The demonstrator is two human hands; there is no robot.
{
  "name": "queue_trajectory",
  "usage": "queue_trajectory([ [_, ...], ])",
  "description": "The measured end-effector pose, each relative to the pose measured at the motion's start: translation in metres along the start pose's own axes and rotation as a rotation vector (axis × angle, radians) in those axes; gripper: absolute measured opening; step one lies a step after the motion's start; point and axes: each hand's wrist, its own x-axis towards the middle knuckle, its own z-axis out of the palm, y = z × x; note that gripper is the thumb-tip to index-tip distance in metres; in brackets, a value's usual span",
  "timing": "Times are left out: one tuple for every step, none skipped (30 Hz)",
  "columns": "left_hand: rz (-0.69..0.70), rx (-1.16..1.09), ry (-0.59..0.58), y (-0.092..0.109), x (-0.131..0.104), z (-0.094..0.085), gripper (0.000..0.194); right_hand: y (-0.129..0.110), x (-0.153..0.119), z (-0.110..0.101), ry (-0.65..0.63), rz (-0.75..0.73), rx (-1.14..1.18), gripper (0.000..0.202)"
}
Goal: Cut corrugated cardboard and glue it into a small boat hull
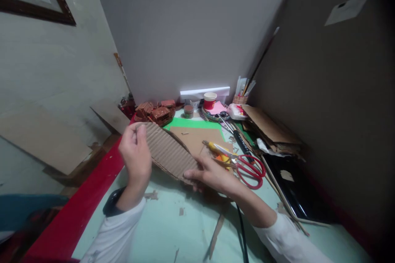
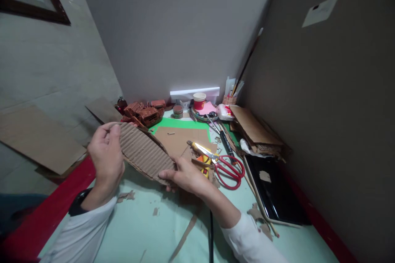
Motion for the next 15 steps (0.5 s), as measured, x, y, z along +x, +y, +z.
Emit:
queue_trajectory([
  [-0.016,-0.001,-0.003,-0.001,0.001,0.0,0.017,0.0,0.001,-0.003,0.027,-0.011,-0.006,0.016],
  [-0.035,-0.002,-0.007,-0.002,0.002,-0.001,0.017,0.0,0.002,-0.007,0.063,-0.023,-0.012,0.016],
  [-0.057,-0.004,-0.015,-0.003,0.004,-0.001,0.016,-0.001,0.003,-0.011,0.102,-0.036,-0.016,0.015],
  [-0.084,-0.009,-0.03,-0.005,0.005,-0.002,0.015,-0.003,0.004,-0.016,0.143,-0.049,-0.019,0.015],
  [-0.113,-0.016,-0.051,-0.006,0.006,-0.002,0.015,-0.004,0.004,-0.02,0.179,-0.059,-0.021,0.015],
  [-0.145,-0.026,-0.077,-0.007,0.006,-0.002,0.016,-0.006,0.005,-0.024,0.21,-0.068,-0.023,0.015],
  [-0.176,-0.037,-0.104,-0.007,0.006,-0.002,0.017,-0.008,0.005,-0.027,0.237,-0.075,-0.025,0.015],
  [-0.205,-0.047,-0.13,-0.008,0.007,-0.001,0.019,-0.009,0.005,-0.031,0.262,-0.082,-0.026,0.016],
  [-0.231,-0.056,-0.151,-0.008,0.007,-0.001,0.021,-0.01,0.005,-0.034,0.289,-0.09,-0.029,0.018],
  [-0.256,-0.062,-0.168,-0.009,0.007,-0.001,0.023,-0.011,0.005,-0.036,0.318,-0.099,-0.033,0.022],
  [-0.279,-0.065,-0.184,-0.009,0.007,-0.002,0.026,-0.012,0.005,-0.038,0.348,-0.108,-0.039,0.028],
  [-0.303,-0.067,-0.2,-0.009,0.008,-0.003,0.028,-0.013,0.005,-0.041,0.378,-0.117,-0.047,0.035],
  [-0.326,-0.067,-0.217,-0.009,0.009,-0.004,0.03,-0.014,0.005,-0.043,0.402,-0.124,-0.057,0.041],
  [-0.349,-0.066,-0.24,-0.008,0.009,-0.006,0.033,-0.015,0.005,-0.044,0.421,-0.132,-0.07,0.044],
  [-0.372,-0.067,-0.27,-0.007,0.01,-0.008,0.034,-0.017,0.004,-0.046,0.437,-0.141,-0.083,0.045],
])
